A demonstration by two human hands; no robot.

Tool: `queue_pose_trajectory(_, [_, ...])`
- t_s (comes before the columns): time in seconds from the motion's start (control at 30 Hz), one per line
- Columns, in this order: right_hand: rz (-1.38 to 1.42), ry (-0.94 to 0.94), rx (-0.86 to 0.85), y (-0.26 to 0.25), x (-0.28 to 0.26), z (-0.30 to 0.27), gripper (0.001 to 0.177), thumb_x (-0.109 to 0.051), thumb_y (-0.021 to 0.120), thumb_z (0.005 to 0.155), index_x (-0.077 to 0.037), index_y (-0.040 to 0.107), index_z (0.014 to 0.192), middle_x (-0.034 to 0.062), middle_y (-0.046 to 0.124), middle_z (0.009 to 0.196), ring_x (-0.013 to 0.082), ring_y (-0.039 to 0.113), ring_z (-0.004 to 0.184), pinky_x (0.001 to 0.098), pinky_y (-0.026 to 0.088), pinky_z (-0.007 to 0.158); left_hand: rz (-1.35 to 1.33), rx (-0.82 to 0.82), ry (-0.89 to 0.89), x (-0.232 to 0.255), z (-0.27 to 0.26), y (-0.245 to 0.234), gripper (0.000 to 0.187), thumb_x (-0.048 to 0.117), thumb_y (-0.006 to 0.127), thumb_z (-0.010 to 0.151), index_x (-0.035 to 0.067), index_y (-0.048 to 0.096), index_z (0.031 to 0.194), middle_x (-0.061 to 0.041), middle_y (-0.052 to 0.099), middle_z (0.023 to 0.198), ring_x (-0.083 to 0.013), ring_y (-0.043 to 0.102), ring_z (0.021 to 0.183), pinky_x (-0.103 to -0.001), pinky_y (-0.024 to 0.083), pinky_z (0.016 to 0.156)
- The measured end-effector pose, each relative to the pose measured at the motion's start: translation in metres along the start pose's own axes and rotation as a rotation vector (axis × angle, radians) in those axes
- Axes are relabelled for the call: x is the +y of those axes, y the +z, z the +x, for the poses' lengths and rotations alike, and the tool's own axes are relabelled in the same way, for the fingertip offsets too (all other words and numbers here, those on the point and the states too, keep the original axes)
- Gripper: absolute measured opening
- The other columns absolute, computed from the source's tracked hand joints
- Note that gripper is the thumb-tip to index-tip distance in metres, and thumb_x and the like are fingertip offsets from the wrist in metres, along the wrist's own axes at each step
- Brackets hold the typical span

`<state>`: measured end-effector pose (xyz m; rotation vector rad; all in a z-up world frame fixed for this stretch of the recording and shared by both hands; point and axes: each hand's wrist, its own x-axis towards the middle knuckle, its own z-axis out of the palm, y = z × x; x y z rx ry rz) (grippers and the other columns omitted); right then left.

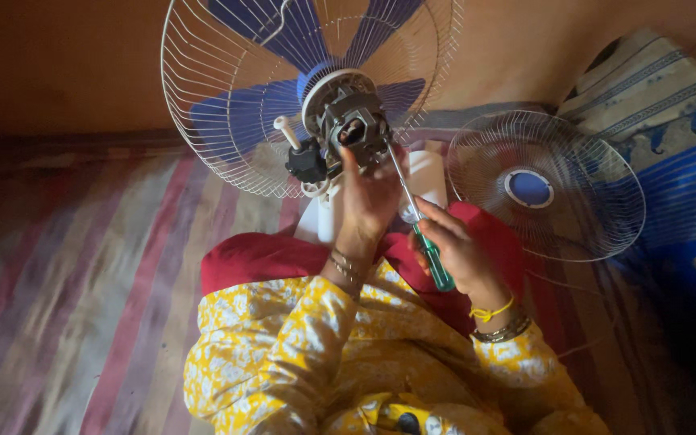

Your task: The person uses a green-handled screwdriver to work on the motor housing of a disassembled electric fan. They repeatedly insert the screwdriver into the motor area and turn it, occasionally adjusting their grip or the fan's position.

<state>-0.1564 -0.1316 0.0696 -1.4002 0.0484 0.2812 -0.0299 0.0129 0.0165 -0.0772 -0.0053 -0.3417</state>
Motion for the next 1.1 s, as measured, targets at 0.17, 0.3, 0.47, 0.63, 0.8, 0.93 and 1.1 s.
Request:
queue_pose_trajectory(0.17, [-0.624,-0.359,0.148,0.013,-0.006,-0.010,0.051,-0.016,0.066,0.095,-0.006,0.047,0.141,0.0106,0.067,0.082,0.0148,0.062,0.064,0.0304,0.050,0.057,0.421,0.112,0.076,-0.028,-0.018,-0.030,0.019,0.019,0.074,0.097,0.005,0.064,0.105,-0.005,0.066,0.095,-0.0176,0.064,0.086,-0.032,0.056,0.080])
queue_pose_trajectory(0.3, [-0.778,-0.648,0.212,0.020,-0.011,-0.021,0.054,-0.010,0.072,0.093,0.000,0.045,0.139,0.0134,0.069,0.094,0.0156,0.069,0.082,0.0319,0.053,0.069,0.569,0.169,0.070,-0.031,-0.022,-0.034,0.010,0.015,0.070,0.093,0.005,0.069,0.094,-0.002,0.070,0.083,-0.0114,0.065,0.071,-0.026,0.055,0.065])
queue_pose_trajectory(0.47, [-0.706,-0.654,0.136,0.020,-0.011,-0.027,0.045,-0.011,0.071,0.095,0.002,0.051,0.134,0.0148,0.069,0.101,0.0171,0.068,0.090,0.0324,0.054,0.075,0.612,0.092,0.123,-0.033,-0.028,-0.024,0.013,0.012,0.075,0.098,0.005,0.068,0.090,-0.003,0.068,0.079,-0.0125,0.063,0.063,-0.027,0.053,0.057])
queue_pose_trajectory(0.63, [-0.734,-0.540,0.180,0.013,-0.005,-0.023,0.041,-0.014,0.073,0.092,0.001,0.058,0.126,0.0098,0.072,0.092,0.0131,0.068,0.083,0.0298,0.054,0.073,0.599,0.157,0.076,-0.031,-0.029,-0.015,0.011,0.014,0.070,0.096,0.003,0.072,0.095,-0.006,0.070,0.080,-0.0137,0.065,0.066,-0.028,0.056,0.060])
queue_pose_trajectory(0.8, [-0.633,-0.542,0.142,0.010,0.001,-0.017,0.036,-0.013,0.073,0.093,0.001,0.061,0.123,0.0081,0.073,0.097,0.0107,0.068,0.088,0.0277,0.054,0.078,0.597,0.114,0.022,-0.026,-0.031,-0.006,0.013,0.016,0.068,0.099,0.004,0.070,0.095,-0.006,0.070,0.079,-0.0164,0.067,0.066,-0.030,0.056,0.059])
queue_pose_trajectory(0.93, [-0.629,-0.571,0.123,0.010,0.005,-0.014,0.034,-0.013,0.072,0.094,0.001,0.061,0.123,0.0078,0.074,0.099,0.0100,0.067,0.091,0.0279,0.054,0.080,0.590,0.132,0.050,-0.025,-0.031,-0.005,0.012,0.015,0.068,0.099,0.003,0.071,0.097,-0.008,0.070,0.082,-0.0171,0.067,0.069,-0.029,0.056,0.063])
queue_pose_trajectory(1.1, [-0.672,-0.543,0.145,0.011,0.005,-0.012,0.034,-0.014,0.074,0.092,0.001,0.062,0.121,0.0079,0.072,0.095,0.0103,0.067,0.088,0.0285,0.054,0.078,0.611,0.155,0.067,-0.024,-0.030,-0.006,0.014,0.017,0.068,0.099,0.003,0.070,0.096,-0.008,0.071,0.082,-0.0168,0.067,0.069,-0.029,0.056,0.065])
